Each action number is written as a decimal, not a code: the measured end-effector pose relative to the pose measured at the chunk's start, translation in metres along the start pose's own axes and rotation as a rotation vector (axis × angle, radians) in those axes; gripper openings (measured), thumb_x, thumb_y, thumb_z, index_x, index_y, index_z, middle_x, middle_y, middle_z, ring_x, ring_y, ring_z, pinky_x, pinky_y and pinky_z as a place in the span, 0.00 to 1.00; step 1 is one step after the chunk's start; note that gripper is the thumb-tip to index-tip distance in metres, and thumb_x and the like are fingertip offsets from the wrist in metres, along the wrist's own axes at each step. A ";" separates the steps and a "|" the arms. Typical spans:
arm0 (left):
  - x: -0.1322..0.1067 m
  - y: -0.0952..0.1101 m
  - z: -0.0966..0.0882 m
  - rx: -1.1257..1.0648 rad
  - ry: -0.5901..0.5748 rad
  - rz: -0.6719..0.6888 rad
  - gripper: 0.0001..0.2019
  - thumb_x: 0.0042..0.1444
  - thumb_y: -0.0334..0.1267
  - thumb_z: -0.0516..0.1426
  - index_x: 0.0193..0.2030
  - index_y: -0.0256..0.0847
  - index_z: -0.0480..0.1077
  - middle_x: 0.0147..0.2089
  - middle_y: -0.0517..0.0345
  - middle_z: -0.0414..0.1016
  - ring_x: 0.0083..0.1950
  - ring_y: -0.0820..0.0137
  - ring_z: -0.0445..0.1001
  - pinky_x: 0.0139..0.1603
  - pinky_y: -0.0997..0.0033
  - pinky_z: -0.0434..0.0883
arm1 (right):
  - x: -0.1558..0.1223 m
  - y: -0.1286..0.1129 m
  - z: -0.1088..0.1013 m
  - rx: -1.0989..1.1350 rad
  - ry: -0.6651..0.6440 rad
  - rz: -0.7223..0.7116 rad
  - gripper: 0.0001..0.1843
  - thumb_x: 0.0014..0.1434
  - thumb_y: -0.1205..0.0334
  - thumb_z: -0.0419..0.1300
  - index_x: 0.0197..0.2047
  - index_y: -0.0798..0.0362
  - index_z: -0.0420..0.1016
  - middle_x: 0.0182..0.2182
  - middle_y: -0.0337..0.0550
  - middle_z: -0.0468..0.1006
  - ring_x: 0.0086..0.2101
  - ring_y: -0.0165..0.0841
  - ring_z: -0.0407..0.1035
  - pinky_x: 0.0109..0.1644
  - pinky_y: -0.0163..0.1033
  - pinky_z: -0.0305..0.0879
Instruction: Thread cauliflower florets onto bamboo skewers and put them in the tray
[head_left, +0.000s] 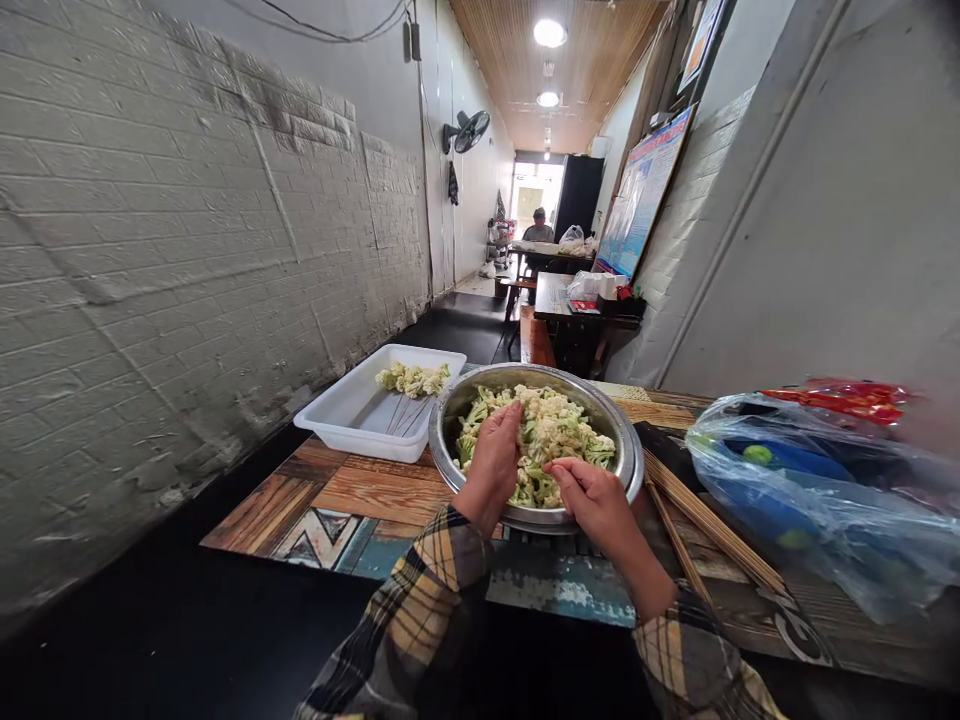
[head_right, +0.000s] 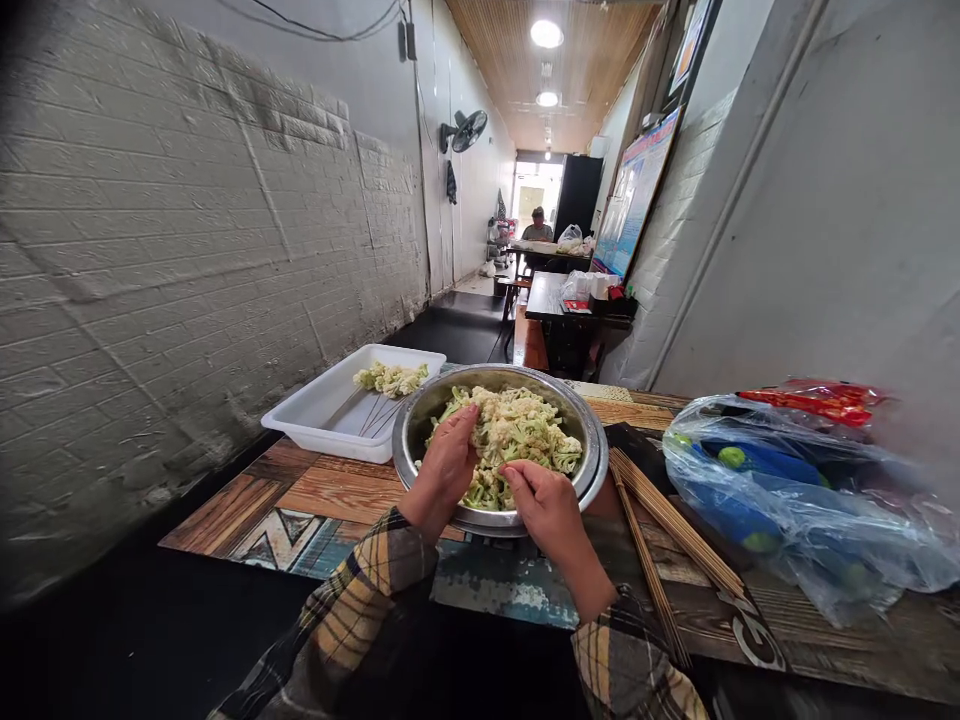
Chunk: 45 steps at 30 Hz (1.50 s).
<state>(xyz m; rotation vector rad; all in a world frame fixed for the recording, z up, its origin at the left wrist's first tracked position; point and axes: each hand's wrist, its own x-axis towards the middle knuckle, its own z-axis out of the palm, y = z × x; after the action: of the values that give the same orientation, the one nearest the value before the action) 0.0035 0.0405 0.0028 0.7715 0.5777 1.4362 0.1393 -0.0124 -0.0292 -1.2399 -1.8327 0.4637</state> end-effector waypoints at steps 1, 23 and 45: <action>0.001 0.000 0.000 -0.003 0.018 0.005 0.16 0.45 0.49 0.64 0.35 0.38 0.73 0.30 0.56 0.77 0.37 0.67 0.76 0.37 0.70 0.71 | 0.001 -0.001 0.001 -0.008 -0.007 0.005 0.20 0.66 0.52 0.48 0.39 0.52 0.78 0.16 0.36 0.71 0.22 0.33 0.69 0.28 0.34 0.61; -0.006 -0.004 0.002 0.019 -0.028 -0.083 0.17 0.42 0.50 0.66 0.31 0.37 0.73 0.28 0.57 0.75 0.34 0.69 0.76 0.33 0.73 0.71 | -0.004 -0.003 0.004 -0.079 0.102 -0.048 0.17 0.66 0.58 0.47 0.32 0.51 0.72 0.29 0.43 0.79 0.32 0.35 0.73 0.37 0.36 0.62; -0.010 0.008 -0.008 -0.005 -0.025 -0.139 0.25 0.53 0.59 0.55 0.47 0.39 0.70 0.36 0.52 0.77 0.34 0.68 0.75 0.31 0.72 0.71 | -0.003 0.001 0.002 0.293 0.027 0.111 0.23 0.65 0.46 0.48 0.36 0.55 0.73 0.15 0.31 0.60 0.18 0.26 0.56 0.22 0.32 0.51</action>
<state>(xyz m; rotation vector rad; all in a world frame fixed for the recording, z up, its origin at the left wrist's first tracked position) -0.0083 0.0311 0.0023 0.7308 0.5968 1.2981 0.1383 -0.0138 -0.0324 -1.1416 -1.6107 0.7445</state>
